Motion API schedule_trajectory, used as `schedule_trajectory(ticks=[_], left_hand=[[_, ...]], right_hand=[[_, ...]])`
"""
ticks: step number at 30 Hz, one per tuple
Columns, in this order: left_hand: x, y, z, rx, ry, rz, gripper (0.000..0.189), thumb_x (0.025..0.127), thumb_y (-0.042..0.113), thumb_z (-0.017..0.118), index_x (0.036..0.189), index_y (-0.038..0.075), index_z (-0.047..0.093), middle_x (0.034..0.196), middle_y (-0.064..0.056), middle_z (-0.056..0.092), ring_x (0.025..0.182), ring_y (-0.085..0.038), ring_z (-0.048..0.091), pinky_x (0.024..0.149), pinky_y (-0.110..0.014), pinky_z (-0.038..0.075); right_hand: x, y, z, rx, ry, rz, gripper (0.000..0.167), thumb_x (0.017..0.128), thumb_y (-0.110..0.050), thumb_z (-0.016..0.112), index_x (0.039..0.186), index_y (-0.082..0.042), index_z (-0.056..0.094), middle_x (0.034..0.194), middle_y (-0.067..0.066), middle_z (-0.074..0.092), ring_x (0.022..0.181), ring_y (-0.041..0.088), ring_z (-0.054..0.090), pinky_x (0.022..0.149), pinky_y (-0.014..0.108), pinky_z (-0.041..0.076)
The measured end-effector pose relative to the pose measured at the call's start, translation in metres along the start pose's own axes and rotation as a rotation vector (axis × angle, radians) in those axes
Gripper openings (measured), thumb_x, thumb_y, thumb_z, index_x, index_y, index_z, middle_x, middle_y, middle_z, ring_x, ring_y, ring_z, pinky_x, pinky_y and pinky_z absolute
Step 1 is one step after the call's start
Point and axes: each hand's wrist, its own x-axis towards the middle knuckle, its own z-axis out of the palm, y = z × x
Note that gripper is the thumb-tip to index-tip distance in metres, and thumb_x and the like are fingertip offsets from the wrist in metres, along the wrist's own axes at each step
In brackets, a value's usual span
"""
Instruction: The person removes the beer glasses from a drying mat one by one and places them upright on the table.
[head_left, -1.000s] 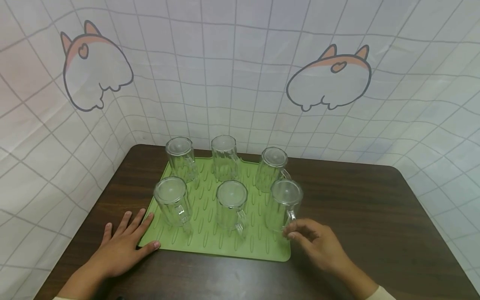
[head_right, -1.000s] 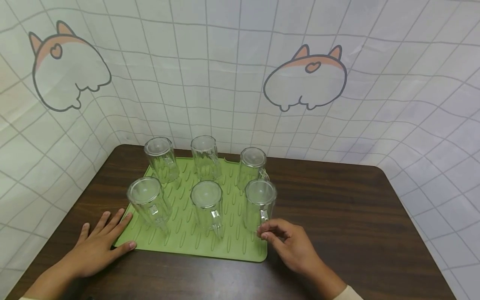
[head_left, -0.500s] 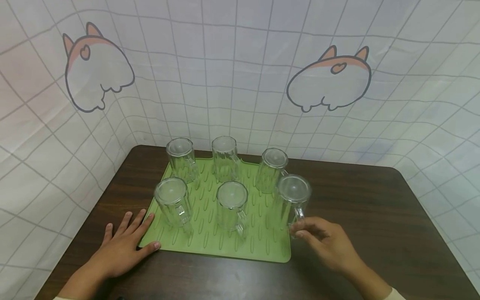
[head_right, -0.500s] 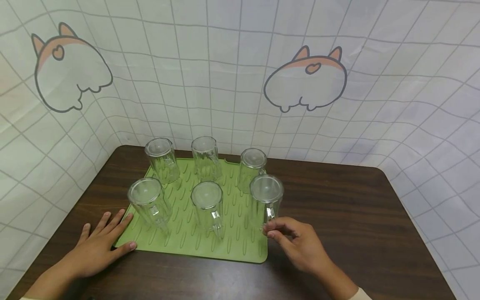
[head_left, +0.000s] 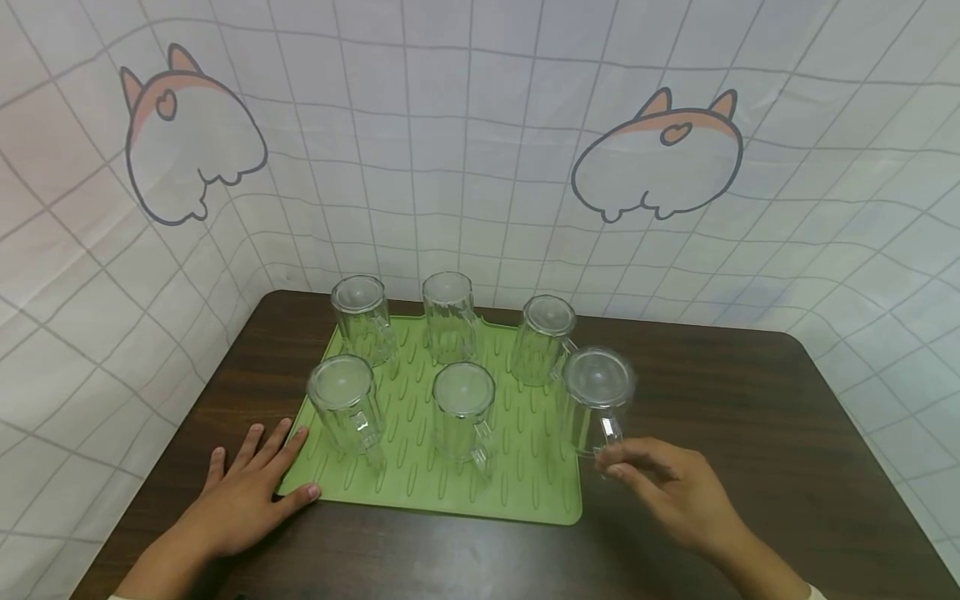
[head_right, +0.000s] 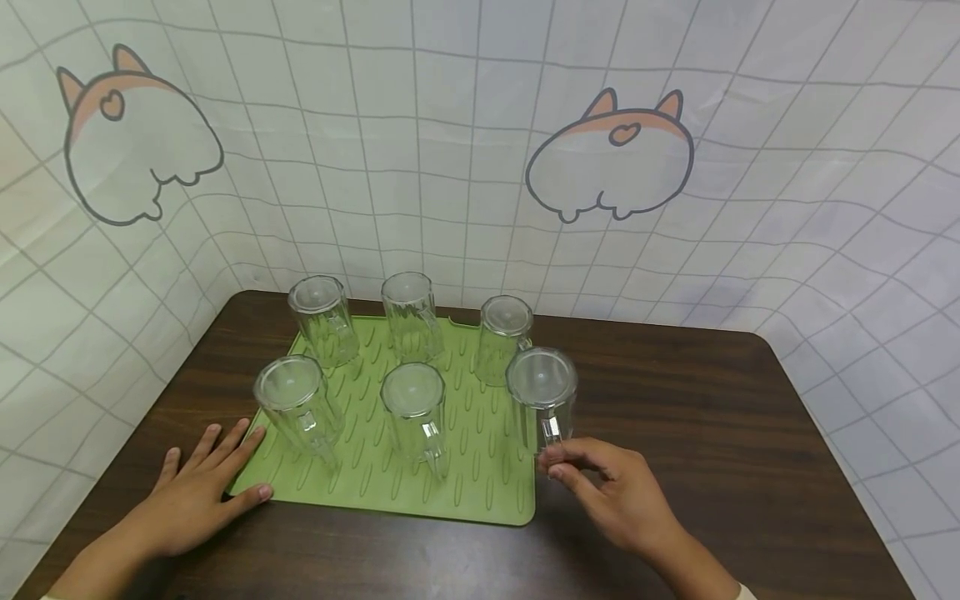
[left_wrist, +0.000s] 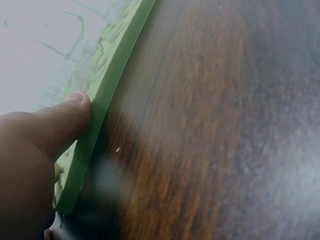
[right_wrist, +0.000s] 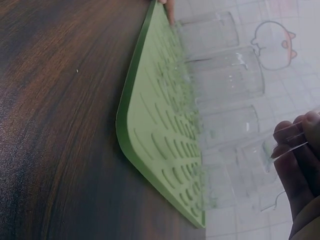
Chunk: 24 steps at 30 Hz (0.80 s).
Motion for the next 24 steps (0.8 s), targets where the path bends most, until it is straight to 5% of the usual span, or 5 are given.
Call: schedule_trajectory(ticks=[9, 17, 24], left_hand=[[-0.0002, 0.0006, -0.0007, 0.004, 0.002, 0.0, 0.093, 0.095, 0.073, 0.049, 0.165, 0.016, 0.024, 0.17, -0.016, 0.013, 0.152, -0.05, 0.003, 0.105, -0.082, -0.003], [-0.0001, 0.0013, -0.0026, 0.008, 0.004, 0.004, 0.093, 0.096, 0.073, 0.049, 0.165, 0.015, 0.024, 0.17, -0.017, 0.014, 0.152, -0.051, 0.004, 0.105, -0.082, -0.002], [0.0, 0.0018, -0.0022, 0.009, 0.004, -0.001, 0.094, 0.095, 0.074, 0.049, 0.165, 0.017, 0.024, 0.169, -0.017, 0.015, 0.152, -0.051, 0.005, 0.104, -0.083, -0.001]], right_hand=[[0.0003, 0.0, -0.0016, -0.021, 0.007, -0.075, 0.036, 0.083, 0.018, 0.074, 0.111, -0.005, 0.075, 0.102, 0.006, 0.076, 0.091, 0.013, 0.074, 0.082, 0.027, 0.059], [0.0028, 0.0007, -0.0034, -0.198, 0.063, -0.194, 0.021, 0.093, -0.019, 0.076, 0.112, -0.01, 0.078, 0.102, 0.001, 0.076, 0.092, 0.008, 0.072, 0.089, 0.017, 0.052], [0.0083, 0.0004, -0.0043, -0.231, 0.143, -0.302, 0.034, 0.098, -0.037, 0.068, 0.107, -0.005, 0.079, 0.096, 0.003, 0.076, 0.088, 0.006, 0.07, 0.087, 0.014, 0.052]])
